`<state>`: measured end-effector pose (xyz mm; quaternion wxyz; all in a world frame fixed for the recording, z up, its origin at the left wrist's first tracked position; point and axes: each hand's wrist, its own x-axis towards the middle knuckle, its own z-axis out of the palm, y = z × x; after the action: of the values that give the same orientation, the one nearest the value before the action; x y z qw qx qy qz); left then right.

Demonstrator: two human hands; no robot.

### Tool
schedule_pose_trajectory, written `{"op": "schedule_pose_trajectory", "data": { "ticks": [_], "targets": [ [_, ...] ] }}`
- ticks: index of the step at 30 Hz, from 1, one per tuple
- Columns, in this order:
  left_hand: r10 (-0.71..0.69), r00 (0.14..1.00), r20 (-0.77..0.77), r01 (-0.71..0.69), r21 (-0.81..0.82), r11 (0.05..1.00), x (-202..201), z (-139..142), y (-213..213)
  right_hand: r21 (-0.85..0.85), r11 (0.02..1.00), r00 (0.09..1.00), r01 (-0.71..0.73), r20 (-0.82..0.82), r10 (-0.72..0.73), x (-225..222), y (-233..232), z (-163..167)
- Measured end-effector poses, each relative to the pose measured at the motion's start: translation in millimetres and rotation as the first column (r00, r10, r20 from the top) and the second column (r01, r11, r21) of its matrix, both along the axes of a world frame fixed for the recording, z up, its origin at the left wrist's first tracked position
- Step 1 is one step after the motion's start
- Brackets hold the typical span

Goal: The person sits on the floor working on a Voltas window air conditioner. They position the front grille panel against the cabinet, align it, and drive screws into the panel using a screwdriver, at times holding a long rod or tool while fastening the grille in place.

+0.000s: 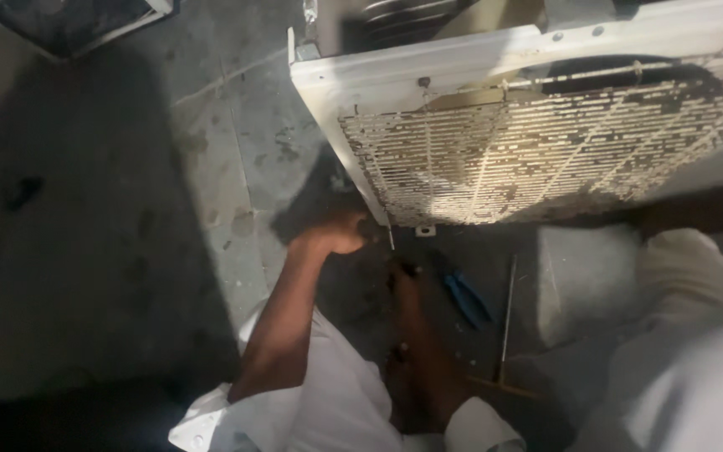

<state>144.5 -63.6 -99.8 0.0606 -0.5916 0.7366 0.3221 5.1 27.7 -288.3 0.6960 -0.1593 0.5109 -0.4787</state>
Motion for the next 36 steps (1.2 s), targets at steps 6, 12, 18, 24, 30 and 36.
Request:
{"op": "schedule_pose_trajectory", "data": {
  "ticks": [6, 12, 18, 24, 30, 36],
  "targets": [
    [-0.018, 0.995, 0.098, 0.030, -0.123, 0.992, -7, 11, -2, 0.173, 0.976, 0.950, -0.130, 0.305, 0.072, 3, 1, -5],
    [-0.061, 0.998, -0.013, 0.060, -0.108, 0.992, -4, 3, -1, -0.094, 0.942, 0.561, -0.322, 0.782, 0.270, -3, 5, 9],
    [0.045, 0.999, 0.029, -0.045, 0.007, 0.999, -2, -2, -5, 0.150, 0.971, 0.776, -0.187, 0.628, 0.053, -2, 4, 14],
    [0.006, 1.000, 0.000, -0.006, -0.062, 0.998, -5, 8, 0, 0.002, 0.964, 0.782, -0.265, 0.586, 0.214, -11, -4, 5],
    [0.038, 0.998, 0.042, -0.039, 0.025, 0.999, -11, 17, -3, 0.112, 0.968, 0.923, -0.226, 0.342, 0.176, -5, -5, 12],
    [0.060, 0.997, 0.044, -0.061, 0.026, 0.998, -10, 12, -4, 0.061, 0.975, 0.915, -0.213, 0.361, 0.177, -7, -4, 11]
  ]
}}
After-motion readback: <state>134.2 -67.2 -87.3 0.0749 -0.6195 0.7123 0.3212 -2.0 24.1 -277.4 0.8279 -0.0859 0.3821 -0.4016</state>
